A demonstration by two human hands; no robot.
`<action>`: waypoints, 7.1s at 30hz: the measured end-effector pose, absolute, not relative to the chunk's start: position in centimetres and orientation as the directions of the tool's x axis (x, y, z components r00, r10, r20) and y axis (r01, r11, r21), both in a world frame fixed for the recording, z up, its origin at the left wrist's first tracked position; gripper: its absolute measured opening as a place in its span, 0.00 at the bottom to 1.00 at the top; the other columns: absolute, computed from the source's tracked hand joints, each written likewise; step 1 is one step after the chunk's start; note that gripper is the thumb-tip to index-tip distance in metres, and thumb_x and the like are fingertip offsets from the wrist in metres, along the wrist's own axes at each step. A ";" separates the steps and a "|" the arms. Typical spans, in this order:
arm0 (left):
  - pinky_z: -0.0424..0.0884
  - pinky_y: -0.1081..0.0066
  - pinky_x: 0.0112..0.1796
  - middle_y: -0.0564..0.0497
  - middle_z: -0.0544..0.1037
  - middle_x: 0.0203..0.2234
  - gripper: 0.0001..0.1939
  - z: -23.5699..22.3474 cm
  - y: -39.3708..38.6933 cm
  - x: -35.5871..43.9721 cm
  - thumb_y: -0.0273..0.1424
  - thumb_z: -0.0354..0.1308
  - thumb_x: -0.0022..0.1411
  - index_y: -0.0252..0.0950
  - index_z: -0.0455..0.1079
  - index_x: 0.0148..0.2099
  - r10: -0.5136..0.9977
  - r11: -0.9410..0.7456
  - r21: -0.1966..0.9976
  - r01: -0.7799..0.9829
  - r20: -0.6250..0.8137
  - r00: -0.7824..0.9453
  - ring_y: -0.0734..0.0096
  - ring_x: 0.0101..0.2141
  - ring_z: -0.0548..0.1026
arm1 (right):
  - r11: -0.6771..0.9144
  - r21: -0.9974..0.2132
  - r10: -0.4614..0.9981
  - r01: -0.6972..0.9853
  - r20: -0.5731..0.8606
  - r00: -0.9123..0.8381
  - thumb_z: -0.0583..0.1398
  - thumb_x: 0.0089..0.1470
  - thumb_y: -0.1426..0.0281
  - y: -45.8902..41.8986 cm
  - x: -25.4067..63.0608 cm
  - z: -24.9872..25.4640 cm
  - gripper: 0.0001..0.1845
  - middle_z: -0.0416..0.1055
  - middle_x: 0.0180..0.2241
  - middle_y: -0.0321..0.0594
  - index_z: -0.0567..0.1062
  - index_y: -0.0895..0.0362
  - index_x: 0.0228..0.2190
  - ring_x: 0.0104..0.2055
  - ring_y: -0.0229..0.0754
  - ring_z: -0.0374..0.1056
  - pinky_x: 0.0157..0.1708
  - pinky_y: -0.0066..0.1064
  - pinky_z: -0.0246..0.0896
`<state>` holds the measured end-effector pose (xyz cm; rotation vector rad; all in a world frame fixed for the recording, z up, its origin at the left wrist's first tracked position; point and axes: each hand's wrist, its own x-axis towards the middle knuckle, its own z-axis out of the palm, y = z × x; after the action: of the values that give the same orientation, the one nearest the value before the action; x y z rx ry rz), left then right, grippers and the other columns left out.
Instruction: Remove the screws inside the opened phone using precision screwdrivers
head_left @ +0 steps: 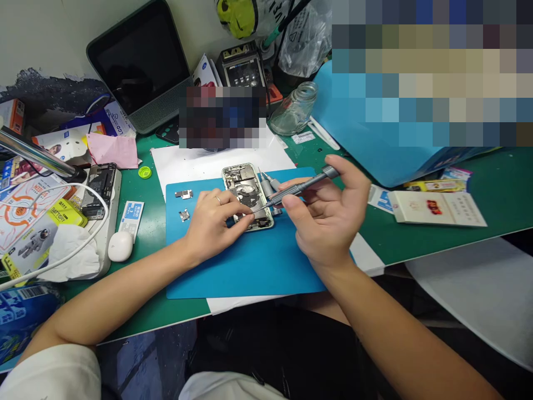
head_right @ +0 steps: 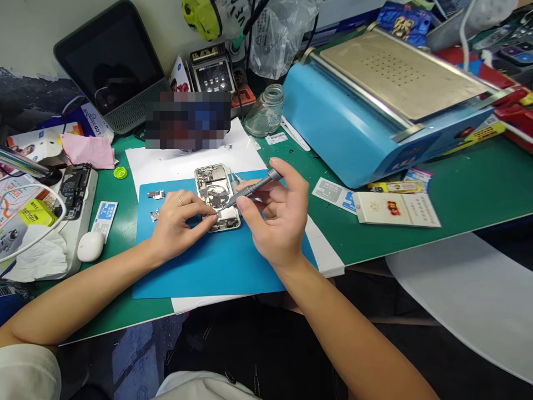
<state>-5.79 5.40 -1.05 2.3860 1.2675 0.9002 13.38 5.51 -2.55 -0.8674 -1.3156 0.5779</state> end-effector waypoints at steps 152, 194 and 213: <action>0.60 0.47 0.58 0.46 0.70 0.33 0.24 -0.1 -1.2 -3.4 0.53 0.54 0.68 0.35 0.69 0.38 0.530 -0.848 0.116 0.517 0.154 0.834 0.56 0.38 0.69 | 0.735 -0.570 0.626 0.368 0.779 -0.044 0.63 0.57 0.76 5.2 13.5 -3.4 0.37 0.77 0.44 0.40 0.61 0.42 0.63 0.37 0.44 0.77 0.29 0.34 0.79; 0.60 0.40 0.58 0.44 0.72 0.38 0.25 -0.1 -0.7 -3.4 0.52 0.56 0.67 0.33 0.70 0.45 0.498 -0.865 0.100 0.491 0.056 0.865 0.54 0.43 0.70 | 0.780 -0.486 0.592 0.394 0.778 -0.211 0.62 0.57 0.79 4.8 14.0 -3.2 0.39 0.79 0.50 0.40 0.61 0.46 0.66 0.48 0.45 0.79 0.41 0.34 0.81; 0.60 0.42 0.58 0.44 0.72 0.38 0.25 -0.4 -0.8 -3.7 0.54 0.55 0.67 0.33 0.70 0.43 0.508 -0.861 0.085 0.502 0.085 0.857 0.54 0.41 0.71 | 0.824 -0.301 0.468 0.479 0.839 -0.278 0.58 0.61 0.80 5.2 13.5 -2.1 0.29 0.79 0.40 0.43 0.65 0.51 0.62 0.41 0.47 0.76 0.41 0.40 0.74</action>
<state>-3.71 -0.83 -0.43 2.9697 0.8079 0.1614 13.46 5.23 -2.07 -0.7095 -1.9143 -0.0131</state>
